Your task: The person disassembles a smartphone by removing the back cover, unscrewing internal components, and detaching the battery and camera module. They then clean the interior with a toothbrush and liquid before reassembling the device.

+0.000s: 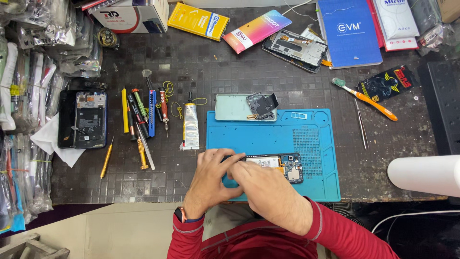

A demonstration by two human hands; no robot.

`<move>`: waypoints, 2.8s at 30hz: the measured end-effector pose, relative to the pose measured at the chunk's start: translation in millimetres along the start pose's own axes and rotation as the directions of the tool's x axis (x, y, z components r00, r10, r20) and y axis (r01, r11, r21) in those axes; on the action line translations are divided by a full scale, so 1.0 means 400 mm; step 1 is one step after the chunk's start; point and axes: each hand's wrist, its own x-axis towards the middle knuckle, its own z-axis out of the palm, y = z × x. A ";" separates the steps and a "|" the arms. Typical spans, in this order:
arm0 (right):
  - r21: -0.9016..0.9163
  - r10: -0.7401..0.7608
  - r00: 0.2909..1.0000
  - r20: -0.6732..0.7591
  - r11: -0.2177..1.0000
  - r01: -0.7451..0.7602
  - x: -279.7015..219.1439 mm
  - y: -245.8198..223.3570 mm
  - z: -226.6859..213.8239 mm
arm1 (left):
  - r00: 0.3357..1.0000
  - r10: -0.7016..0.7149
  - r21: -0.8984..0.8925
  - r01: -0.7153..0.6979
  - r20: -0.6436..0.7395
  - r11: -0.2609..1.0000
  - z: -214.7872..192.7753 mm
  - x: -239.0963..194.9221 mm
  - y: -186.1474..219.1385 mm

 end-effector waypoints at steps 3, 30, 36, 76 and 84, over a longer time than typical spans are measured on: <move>-0.240 -0.101 0.980 -0.170 0.969 0.059 0.002 -0.014 0.008 | 1.000 -0.001 0.013 0.000 0.010 1.000 0.002 0.002 -0.001; -0.373 0.148 0.980 0.137 0.924 -0.087 0.023 0.009 -0.005 | 1.000 0.009 0.027 -0.009 -0.003 1.000 0.012 -0.007 -0.010; -0.150 -0.117 0.972 -0.206 0.985 0.087 0.003 -0.022 -0.025 | 1.000 0.014 -0.008 -0.014 -0.007 1.000 0.007 -0.010 -0.012; 0.674 0.356 0.856 -0.375 0.738 -0.012 -0.167 0.115 0.208 | 0.985 -0.039 -0.214 0.001 -0.170 0.977 0.010 -0.025 -0.020; 0.581 0.284 0.860 -0.425 0.814 0.018 -0.169 0.108 0.216 | 0.989 -0.034 -0.161 0.011 -0.141 0.987 0.013 -0.024 -0.022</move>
